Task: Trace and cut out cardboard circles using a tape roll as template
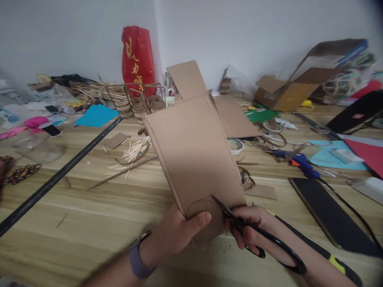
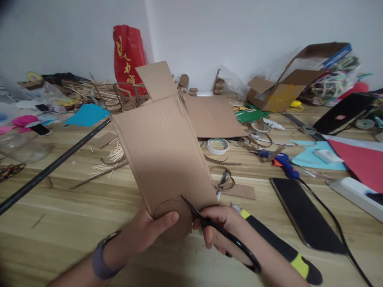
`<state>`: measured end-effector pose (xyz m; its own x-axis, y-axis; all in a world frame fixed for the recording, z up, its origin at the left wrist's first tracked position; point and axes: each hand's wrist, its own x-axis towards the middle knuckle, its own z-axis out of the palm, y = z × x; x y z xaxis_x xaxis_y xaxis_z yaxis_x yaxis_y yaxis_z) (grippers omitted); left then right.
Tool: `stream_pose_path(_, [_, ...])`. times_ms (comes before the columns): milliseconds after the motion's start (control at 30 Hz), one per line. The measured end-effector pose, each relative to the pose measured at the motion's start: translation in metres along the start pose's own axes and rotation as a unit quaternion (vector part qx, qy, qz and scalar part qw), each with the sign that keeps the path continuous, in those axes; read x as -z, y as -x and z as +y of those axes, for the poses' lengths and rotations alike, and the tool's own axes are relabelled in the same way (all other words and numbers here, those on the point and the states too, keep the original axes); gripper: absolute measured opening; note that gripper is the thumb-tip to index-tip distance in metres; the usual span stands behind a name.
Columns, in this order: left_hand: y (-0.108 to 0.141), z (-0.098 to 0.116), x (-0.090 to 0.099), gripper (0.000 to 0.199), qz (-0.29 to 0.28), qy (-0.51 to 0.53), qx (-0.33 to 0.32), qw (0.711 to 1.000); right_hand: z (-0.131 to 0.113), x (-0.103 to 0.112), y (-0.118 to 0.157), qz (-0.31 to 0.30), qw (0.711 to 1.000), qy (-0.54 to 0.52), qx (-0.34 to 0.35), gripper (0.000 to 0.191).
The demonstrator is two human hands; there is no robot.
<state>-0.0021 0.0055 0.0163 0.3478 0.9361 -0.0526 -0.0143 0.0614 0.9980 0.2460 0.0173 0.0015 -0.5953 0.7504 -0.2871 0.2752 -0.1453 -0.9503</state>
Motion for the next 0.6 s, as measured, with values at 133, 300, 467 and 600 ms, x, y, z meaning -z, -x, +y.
stream_pose_path(133, [0.0,-0.003,0.0,0.043,-0.013,0.009,-0.001,1.0,0.005,-0.004,-0.001,0.031,0.999,-0.01,0.01,0.084])
stream_pose_path(300, [-0.001,-0.002,-0.002,0.04,-0.021,0.026,-0.002,0.999,-0.002,-0.003,0.002,0.026,1.0,-0.008,-0.009,0.064])
stream_pose_path(467, [-0.001,0.0,-0.003,0.041,-0.01,0.05,0.001,0.999,-0.01,-0.006,0.002,0.049,0.998,0.015,-0.036,0.024])
stream_pose_path(600, [0.0,0.0,-0.005,0.046,-0.008,0.072,0.015,0.997,-0.007,-0.009,0.001,0.052,0.999,0.011,-0.008,0.028])
